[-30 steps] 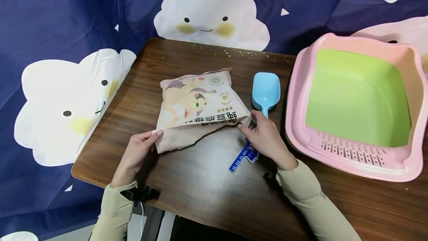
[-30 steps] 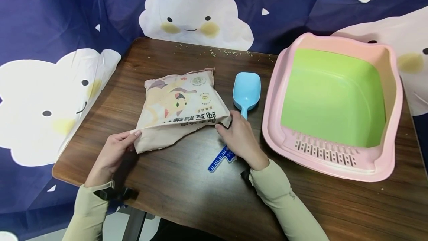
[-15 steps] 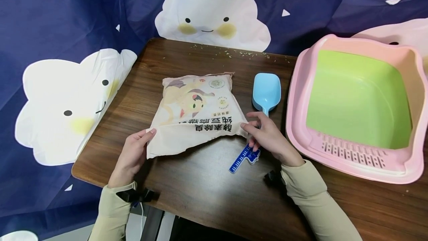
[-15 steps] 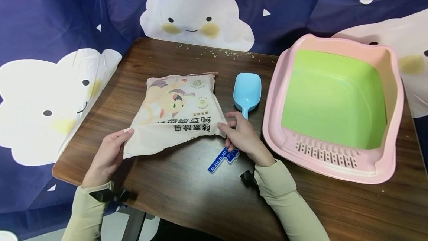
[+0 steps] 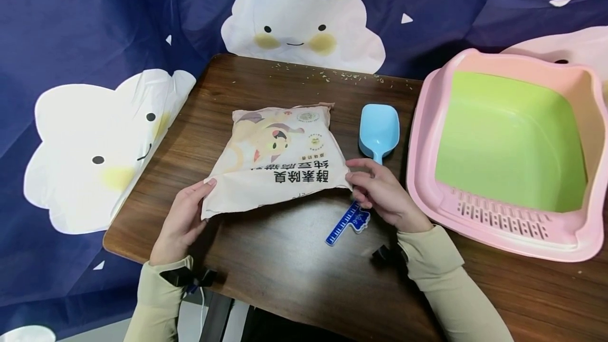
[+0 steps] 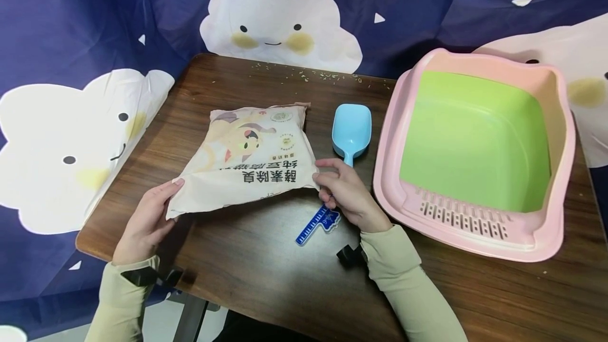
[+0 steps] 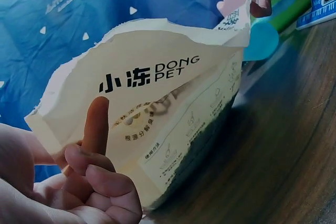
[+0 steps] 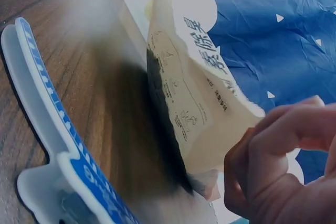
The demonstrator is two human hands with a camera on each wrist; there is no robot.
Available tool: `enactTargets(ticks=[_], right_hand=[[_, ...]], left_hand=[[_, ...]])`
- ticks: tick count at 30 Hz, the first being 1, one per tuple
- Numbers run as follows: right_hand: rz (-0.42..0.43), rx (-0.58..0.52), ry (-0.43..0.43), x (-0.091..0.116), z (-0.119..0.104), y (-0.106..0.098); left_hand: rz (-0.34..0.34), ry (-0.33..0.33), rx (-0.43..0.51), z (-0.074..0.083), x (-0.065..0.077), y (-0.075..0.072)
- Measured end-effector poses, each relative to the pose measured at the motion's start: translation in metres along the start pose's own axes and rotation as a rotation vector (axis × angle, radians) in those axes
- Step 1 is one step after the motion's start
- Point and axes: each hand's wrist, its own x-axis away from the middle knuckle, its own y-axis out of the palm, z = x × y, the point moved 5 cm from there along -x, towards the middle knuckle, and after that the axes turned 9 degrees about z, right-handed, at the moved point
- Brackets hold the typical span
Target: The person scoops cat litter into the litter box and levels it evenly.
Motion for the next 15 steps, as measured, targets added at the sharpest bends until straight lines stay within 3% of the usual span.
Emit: enactTargets(ticks=[9,15], right_hand=[[-0.011,-0.139,0.032,-0.005,-0.001,-0.001],[-0.003,-0.316,0.059,-0.010,-0.008,-0.001]], left_hand=[[0.049,-0.029,-0.074,0.002,0.003,-0.007],[0.073,-0.050,-0.086,0.000,0.007,-0.006]])
